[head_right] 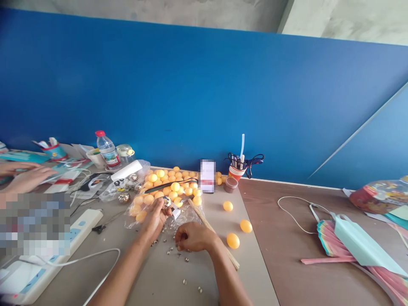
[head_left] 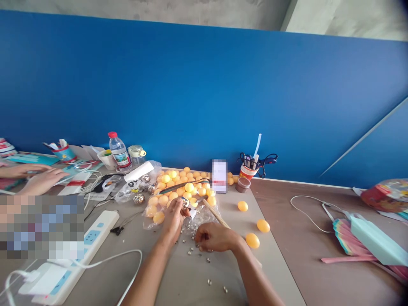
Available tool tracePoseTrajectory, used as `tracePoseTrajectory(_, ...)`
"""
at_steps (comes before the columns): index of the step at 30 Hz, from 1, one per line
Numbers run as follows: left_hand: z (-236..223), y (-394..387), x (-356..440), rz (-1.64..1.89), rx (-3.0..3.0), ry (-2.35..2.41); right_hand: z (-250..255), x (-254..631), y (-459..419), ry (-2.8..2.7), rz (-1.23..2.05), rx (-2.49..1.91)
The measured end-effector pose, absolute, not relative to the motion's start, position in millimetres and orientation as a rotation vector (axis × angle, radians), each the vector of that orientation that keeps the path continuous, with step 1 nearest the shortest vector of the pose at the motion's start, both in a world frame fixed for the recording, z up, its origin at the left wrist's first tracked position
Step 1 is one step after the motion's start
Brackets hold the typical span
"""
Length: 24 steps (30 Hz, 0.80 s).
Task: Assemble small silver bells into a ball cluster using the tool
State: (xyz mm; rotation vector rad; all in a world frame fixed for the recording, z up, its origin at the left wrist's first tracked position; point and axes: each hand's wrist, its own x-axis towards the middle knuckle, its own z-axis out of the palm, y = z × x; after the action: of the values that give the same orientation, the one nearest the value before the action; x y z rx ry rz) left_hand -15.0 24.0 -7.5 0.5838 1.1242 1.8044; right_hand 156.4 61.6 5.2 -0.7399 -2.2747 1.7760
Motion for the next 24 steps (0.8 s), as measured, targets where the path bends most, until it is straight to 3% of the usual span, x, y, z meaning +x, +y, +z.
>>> tracePoseTrajectory(13, -6, 22, -14, 1.777, 0.604, 1.147, 10, 146, 58, -2.235, 1.473, -0.827)
tracePoseTrajectory(15, -5, 22, -14, 1.786, 0.587, 1.118, 16, 152, 58, -2.228, 1.646, -0.784)
tracePoseTrajectory(20, -7, 24, -13, 1.821, 0.556, 1.06, 21, 162, 56, -2.11, 2.429, -0.515)
tracePoseTrajectory(24, -10, 26, -15, 1.821, 0.54, 1.071, 14, 157, 57, -2.032, 2.58, -0.442)
